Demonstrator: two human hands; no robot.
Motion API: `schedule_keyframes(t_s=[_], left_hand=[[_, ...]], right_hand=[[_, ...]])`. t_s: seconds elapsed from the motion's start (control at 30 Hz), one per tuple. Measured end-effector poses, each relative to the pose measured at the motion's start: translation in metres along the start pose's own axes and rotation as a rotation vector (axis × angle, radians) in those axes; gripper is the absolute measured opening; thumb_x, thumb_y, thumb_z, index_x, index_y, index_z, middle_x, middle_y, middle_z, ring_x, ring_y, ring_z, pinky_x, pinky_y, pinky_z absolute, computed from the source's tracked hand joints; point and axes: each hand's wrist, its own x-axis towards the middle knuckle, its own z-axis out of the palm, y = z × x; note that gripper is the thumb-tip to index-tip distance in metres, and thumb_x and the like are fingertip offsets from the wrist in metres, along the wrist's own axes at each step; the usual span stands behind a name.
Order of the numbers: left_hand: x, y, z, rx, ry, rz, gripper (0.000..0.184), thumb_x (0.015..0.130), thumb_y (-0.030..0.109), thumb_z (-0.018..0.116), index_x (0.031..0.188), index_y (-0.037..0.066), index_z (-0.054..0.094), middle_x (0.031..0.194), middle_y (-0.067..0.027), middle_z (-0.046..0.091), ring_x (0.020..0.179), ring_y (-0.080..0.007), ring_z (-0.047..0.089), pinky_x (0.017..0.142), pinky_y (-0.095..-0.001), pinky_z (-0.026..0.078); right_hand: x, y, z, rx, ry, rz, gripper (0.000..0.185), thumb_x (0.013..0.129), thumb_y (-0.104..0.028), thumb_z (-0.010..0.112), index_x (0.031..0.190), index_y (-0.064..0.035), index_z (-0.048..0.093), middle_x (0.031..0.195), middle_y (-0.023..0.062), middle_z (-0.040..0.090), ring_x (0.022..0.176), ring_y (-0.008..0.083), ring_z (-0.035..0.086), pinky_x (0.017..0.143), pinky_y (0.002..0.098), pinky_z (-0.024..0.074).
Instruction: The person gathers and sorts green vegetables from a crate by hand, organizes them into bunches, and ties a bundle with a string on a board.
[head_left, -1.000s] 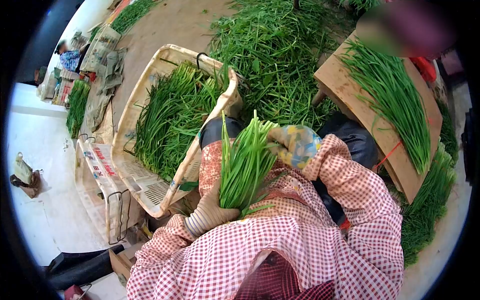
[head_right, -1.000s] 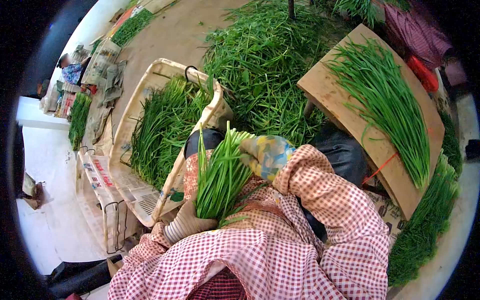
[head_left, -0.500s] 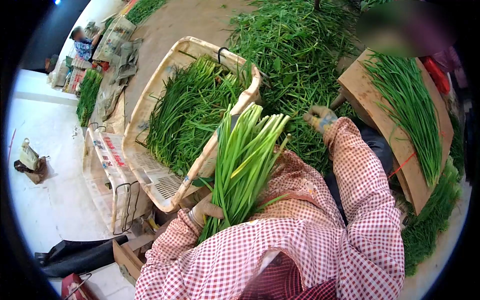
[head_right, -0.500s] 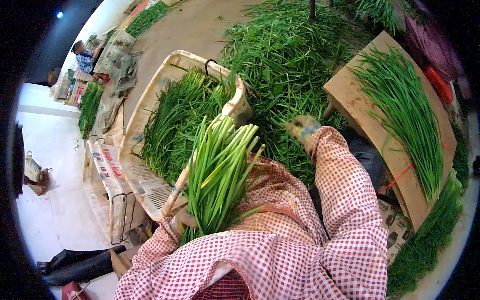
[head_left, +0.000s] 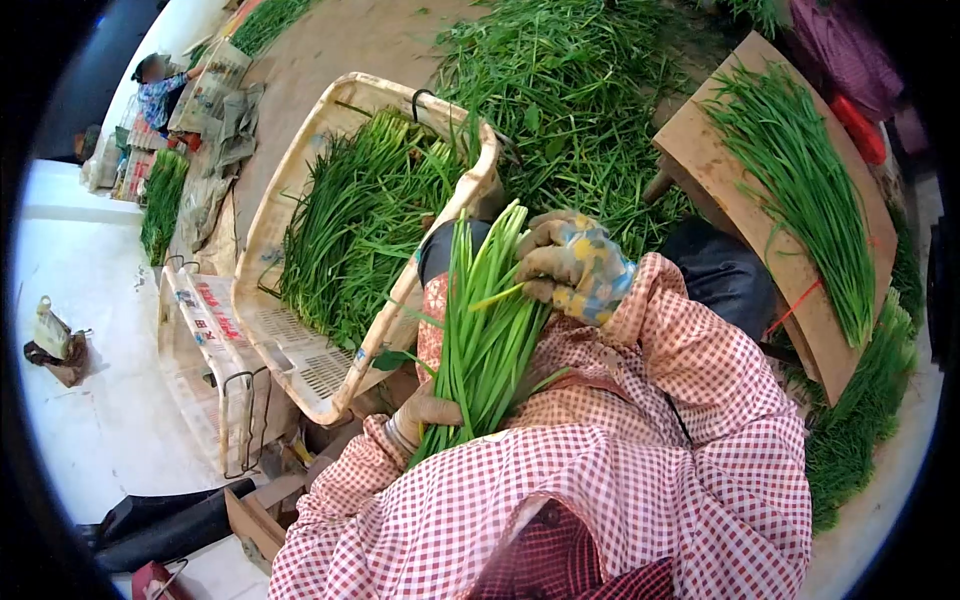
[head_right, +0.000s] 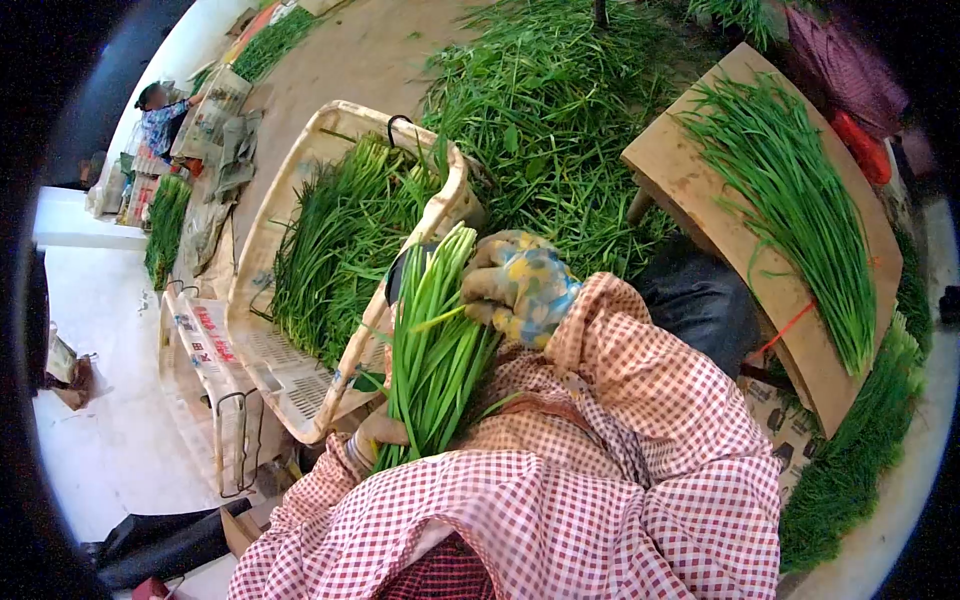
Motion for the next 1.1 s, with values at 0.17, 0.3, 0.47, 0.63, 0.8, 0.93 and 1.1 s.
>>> schedule_keyframes(t_s=[0.17,0.3,0.47,0.63,0.8,0.93,1.1], left_hand=[[-0.002,0.003,-0.002,0.059,-0.057,0.050,0.069,0.077,0.010,0.073,0.137,0.000,0.042,0.132,-0.0172,0.053,0.111,-0.0294,0.058,0.095,-0.0411,0.049],[-0.012,0.012,-0.005,0.046,-0.074,0.071,0.070,0.076,0.010,0.074,0.137,0.000,0.042,0.131,-0.0172,0.053,0.110,-0.0293,0.059,0.094,-0.0410,0.049],[-0.024,0.016,-0.014,0.015,-0.074,0.085,0.070,0.075,0.009,0.074,0.137,0.000,0.042,0.131,-0.0171,0.054,0.109,-0.0292,0.059,0.094,-0.0409,0.049],[-0.016,0.015,-0.013,-0.003,-0.106,0.079,0.071,0.075,0.009,0.074,0.137,-0.001,0.042,0.130,-0.0171,0.054,0.109,-0.0291,0.059,0.093,-0.0409,0.049],[-0.008,0.013,-0.013,-0.017,-0.137,0.061,0.071,0.074,0.008,0.074,0.137,-0.001,0.042,0.129,-0.0171,0.055,0.108,-0.0290,0.060,0.093,-0.0408,0.050],[-0.005,0.011,-0.014,-0.034,-0.149,0.045,0.072,0.073,0.008,0.074,0.137,-0.001,0.042,0.129,-0.0170,0.055,0.108,-0.0290,0.060,0.092,-0.0408,0.050],[-0.003,0.011,-0.011,-0.042,-0.162,0.026,0.072,0.073,0.007,0.074,0.137,-0.001,0.042,0.128,-0.0170,0.056,0.107,-0.0289,0.060,0.092,-0.0407,0.050]], right_hand=[[-0.001,0.013,0.001,0.798,0.259,0.446,0.018,0.094,-0.019,0.060,0.102,-0.0029,0.058,0.080,0.0027,0.062,0.072,0.0101,0.059,0.065,0.0246,0.0486],[-0.012,0.068,-0.003,0.385,0.537,0.546,0.025,0.094,-0.025,0.057,0.106,-0.0032,0.057,0.082,0.0061,0.064,0.067,0.0156,0.060,0.061,0.0289,0.0513],[-0.062,0.097,-0.013,-0.311,0.327,0.907,0.049,0.081,-0.040,0.069,0.114,-0.0041,0.059,0.109,0.0170,0.063,0.096,0.0262,0.062,0.085,0.0389,0.0492],[-0.019,-0.013,-0.009,0.427,-0.079,0.719,0.067,0.079,-0.045,0.070,0.129,-0.0049,0.048,0.123,0.0199,0.056,0.116,0.0320,0.055,0.099,0.0431,0.0437],[-0.014,-0.029,0.029,0.553,-0.234,0.677,0.092,0.078,-0.036,0.073,0.147,-0.0067,0.021,0.132,0.0210,0.050,0.121,0.0296,0.052,0.102,0.0435,0.0418],[-0.015,-0.023,0.036,0.699,-0.320,1.010,0.076,0.084,-0.022,0.066,0.146,-0.0062,0.025,0.124,0.0187,0.054,0.107,0.0276,0.056,0.091,0.0381,0.0474],[-0.027,0.005,0.018,0.609,-0.227,1.097,0.020,0.093,-0.010,0.046,0.111,-0.0024,0.049,0.096,0.0071,0.055,0.083,0.0181,0.052,0.074,0.0335,0.0470]])
